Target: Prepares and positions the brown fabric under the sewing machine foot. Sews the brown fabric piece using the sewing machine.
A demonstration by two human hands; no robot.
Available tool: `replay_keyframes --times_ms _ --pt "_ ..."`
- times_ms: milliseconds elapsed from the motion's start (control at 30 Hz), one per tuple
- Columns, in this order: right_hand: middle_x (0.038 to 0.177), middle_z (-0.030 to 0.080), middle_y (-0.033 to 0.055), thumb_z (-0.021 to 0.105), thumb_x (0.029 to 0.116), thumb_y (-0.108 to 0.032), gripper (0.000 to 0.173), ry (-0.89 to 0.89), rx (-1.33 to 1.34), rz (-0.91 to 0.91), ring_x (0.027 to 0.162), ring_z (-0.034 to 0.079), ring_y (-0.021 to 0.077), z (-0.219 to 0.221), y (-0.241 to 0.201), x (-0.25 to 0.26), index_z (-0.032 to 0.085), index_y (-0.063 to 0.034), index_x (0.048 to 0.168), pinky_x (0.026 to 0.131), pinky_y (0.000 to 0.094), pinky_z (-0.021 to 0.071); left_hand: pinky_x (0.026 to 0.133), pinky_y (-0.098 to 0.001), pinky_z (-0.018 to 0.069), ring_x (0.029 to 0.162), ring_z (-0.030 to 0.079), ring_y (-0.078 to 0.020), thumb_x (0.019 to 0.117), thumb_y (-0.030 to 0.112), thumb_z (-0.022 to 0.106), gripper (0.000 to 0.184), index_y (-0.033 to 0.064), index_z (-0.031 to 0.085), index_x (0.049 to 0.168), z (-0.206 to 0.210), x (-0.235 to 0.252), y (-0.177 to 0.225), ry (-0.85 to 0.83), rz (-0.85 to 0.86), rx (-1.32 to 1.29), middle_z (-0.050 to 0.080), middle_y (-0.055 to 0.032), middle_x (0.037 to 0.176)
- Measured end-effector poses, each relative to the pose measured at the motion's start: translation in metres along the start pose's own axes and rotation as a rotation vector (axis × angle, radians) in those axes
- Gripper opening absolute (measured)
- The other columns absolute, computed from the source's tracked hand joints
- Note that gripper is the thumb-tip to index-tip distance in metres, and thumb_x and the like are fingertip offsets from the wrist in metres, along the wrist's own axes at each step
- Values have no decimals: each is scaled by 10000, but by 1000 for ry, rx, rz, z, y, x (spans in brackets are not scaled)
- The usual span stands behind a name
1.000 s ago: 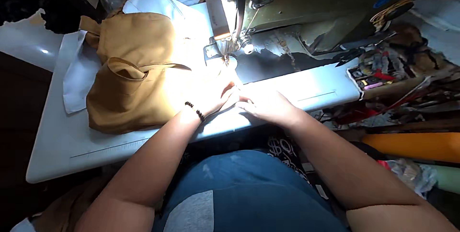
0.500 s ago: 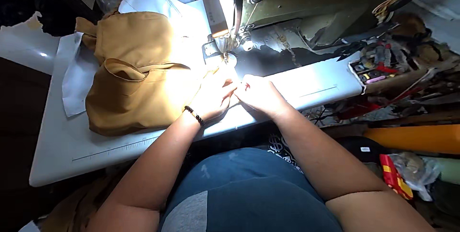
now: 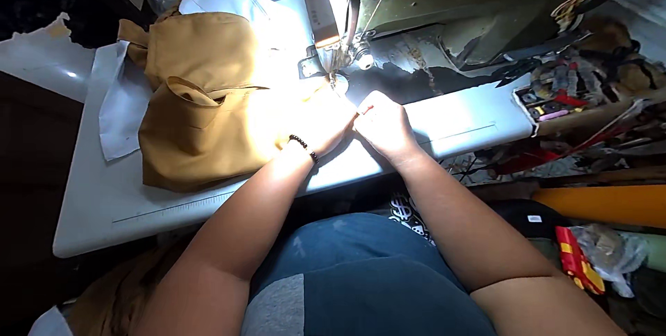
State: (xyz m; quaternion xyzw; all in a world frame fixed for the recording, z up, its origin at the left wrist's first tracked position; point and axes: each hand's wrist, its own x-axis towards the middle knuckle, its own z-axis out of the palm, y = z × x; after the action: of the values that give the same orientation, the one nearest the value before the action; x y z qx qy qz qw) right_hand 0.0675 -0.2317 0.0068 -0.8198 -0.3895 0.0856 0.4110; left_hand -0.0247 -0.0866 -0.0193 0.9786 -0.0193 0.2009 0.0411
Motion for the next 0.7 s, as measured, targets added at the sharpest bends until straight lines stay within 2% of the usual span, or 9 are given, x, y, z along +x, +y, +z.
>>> replay_keyframes --times_ms 67,133,200,267,333,400,500,567,700 --pt "699 613 62 656 827 -72 57 41 -24 -50 628 602 186 -1 3 2 635 -52 877 577 405 485 887 -486 500 928 675 -315 949 62 582 139 62 720 964 -2 7 0 60 67 42 689 -130 897" --pt "704 626 65 638 829 -54 25 41 -27 -135 630 609 184 -1 5 -1 657 -46 844 574 397 491 879 -471 502 952 659 -301 995 71 553 184 58 735 1017 0 0 4 45 38 -49 681 -125 931" --pt "749 659 92 646 854 -48 45 -15 -49 -201 693 650 217 2 5 -8 688 -33 862 628 424 525 863 -484 522 982 672 -308 932 81 615 202 69 757 1076 -3 -16 12 39 -35 -152 705 -130 1000" --pt "836 706 132 668 883 -66 87 -68 -78 -244 790 693 272 6 8 -11 733 -18 914 711 476 551 1008 -511 488 1161 638 -322 878 113 642 337 60 731 1199 -13 -33 19 -68 -161 -264 693 -139 1207" --pt "857 715 140 646 893 -55 110 -68 -93 -277 802 698 277 9 13 -11 743 -14 922 722 466 557 1088 -478 451 1266 599 -296 877 133 612 420 56 685 1284 -19 -44 21 -120 -207 -331 660 -125 1331" --pt "837 709 123 635 882 -48 115 -63 -83 -293 771 686 245 8 13 -9 744 -22 906 701 427 551 1097 -464 442 1277 593 -299 874 138 600 425 44 685 1280 -18 -46 19 -111 -206 -370 660 -138 1329" --pt "797 696 107 651 885 -50 95 -181 -77 -256 761 673 232 3 10 -1 741 -36 860 695 436 538 1128 -443 405 1323 558 -280 897 154 581 406 57 694 1275 -15 -46 12 -127 -205 -431 650 -122 1357" --pt "762 675 87 660 878 -49 80 -254 -59 -226 732 647 215 1 10 7 722 -45 828 665 431 508 1099 -441 422 1289 576 -284 883 134 581 380 45 712 1228 -12 -43 6 -101 -180 -472 670 -129 1309" --pt "759 654 85 673 895 -67 82 -276 -65 -145 729 626 205 4 1 23 695 -34 824 672 427 496 1111 -447 417 1296 570 -264 910 158 549 371 53 711 1227 -13 -29 -10 -141 -190 -441 657 -121 1329"
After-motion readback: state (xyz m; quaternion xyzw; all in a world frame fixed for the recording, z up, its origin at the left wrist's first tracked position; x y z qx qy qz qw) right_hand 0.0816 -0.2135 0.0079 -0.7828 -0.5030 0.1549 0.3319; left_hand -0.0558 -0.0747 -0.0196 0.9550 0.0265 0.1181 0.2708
